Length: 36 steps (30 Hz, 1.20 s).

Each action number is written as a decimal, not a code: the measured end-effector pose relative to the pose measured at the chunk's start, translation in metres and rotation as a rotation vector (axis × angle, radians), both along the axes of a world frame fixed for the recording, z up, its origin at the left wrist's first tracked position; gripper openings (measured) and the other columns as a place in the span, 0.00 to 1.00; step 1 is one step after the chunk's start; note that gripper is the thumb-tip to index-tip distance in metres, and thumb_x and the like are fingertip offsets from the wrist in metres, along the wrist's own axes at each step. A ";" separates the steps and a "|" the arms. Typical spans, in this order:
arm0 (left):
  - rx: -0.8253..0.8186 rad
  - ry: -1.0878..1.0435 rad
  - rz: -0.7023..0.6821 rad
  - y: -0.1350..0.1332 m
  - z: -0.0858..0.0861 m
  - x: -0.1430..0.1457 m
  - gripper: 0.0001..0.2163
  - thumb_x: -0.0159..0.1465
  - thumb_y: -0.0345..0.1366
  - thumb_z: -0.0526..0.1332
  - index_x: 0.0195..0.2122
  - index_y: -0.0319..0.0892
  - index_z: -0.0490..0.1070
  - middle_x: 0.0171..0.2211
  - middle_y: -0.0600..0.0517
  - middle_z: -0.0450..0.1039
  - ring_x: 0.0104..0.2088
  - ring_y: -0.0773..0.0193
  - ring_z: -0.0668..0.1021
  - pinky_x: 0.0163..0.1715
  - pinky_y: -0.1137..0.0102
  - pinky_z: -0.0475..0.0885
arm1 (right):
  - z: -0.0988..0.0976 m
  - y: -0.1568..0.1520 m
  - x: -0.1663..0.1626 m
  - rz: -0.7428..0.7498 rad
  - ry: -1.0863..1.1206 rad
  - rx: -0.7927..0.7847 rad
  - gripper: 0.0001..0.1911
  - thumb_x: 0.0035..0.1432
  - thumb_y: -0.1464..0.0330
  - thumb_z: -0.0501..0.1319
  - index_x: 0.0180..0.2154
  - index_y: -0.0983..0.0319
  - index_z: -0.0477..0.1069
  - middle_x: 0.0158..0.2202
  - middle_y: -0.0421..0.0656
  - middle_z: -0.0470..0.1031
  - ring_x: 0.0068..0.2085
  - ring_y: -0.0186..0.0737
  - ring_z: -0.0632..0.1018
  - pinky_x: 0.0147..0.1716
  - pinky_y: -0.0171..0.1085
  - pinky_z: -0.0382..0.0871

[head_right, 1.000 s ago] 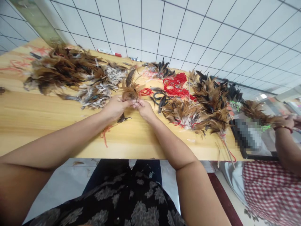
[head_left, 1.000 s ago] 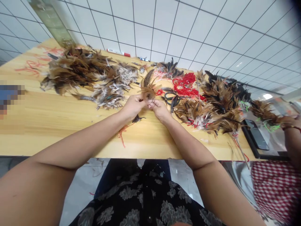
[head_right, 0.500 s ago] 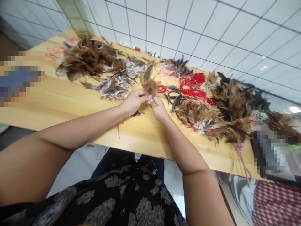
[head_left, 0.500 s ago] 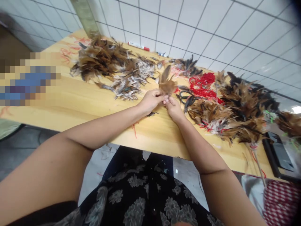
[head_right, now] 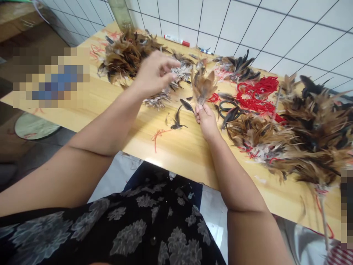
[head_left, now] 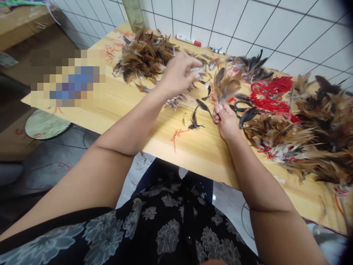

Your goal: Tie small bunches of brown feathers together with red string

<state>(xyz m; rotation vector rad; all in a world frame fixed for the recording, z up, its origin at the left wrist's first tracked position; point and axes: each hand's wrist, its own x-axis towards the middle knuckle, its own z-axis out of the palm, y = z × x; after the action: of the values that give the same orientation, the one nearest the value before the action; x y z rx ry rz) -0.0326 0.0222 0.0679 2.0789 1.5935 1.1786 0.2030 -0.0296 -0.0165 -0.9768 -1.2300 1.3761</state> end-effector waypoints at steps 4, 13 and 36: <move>0.043 0.080 0.182 -0.008 0.029 -0.038 0.13 0.70 0.21 0.72 0.41 0.50 0.88 0.41 0.53 0.86 0.43 0.57 0.83 0.60 0.58 0.79 | -0.001 0.002 -0.003 0.008 0.008 -0.027 0.31 0.60 0.49 0.80 0.33 0.56 0.61 0.30 0.33 0.62 0.27 0.26 0.60 0.25 0.28 0.52; -0.088 0.171 0.201 0.001 -0.045 -0.158 0.09 0.53 0.31 0.75 0.26 0.53 0.79 0.26 0.52 0.63 0.38 0.54 0.64 0.55 0.56 0.68 | 0.002 -0.001 -0.008 0.014 -0.014 -0.036 0.23 0.71 0.56 0.72 0.32 0.56 0.63 0.28 0.34 0.60 0.27 0.28 0.58 0.25 0.29 0.51; 0.028 0.078 -0.054 -0.026 0.002 -0.099 0.09 0.68 0.45 0.78 0.39 0.51 0.81 0.38 0.54 0.85 0.39 0.54 0.75 0.55 0.57 0.72 | 0.010 -0.003 -0.017 -0.096 0.019 -0.179 0.19 0.78 0.70 0.59 0.31 0.57 0.62 0.27 0.34 0.61 0.26 0.30 0.54 0.25 0.30 0.50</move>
<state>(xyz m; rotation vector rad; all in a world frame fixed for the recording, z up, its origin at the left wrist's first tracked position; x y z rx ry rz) -0.1319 -0.0035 0.0696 2.1964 1.5528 1.1207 0.1857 -0.0328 -0.0066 -1.1286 -1.0457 1.4341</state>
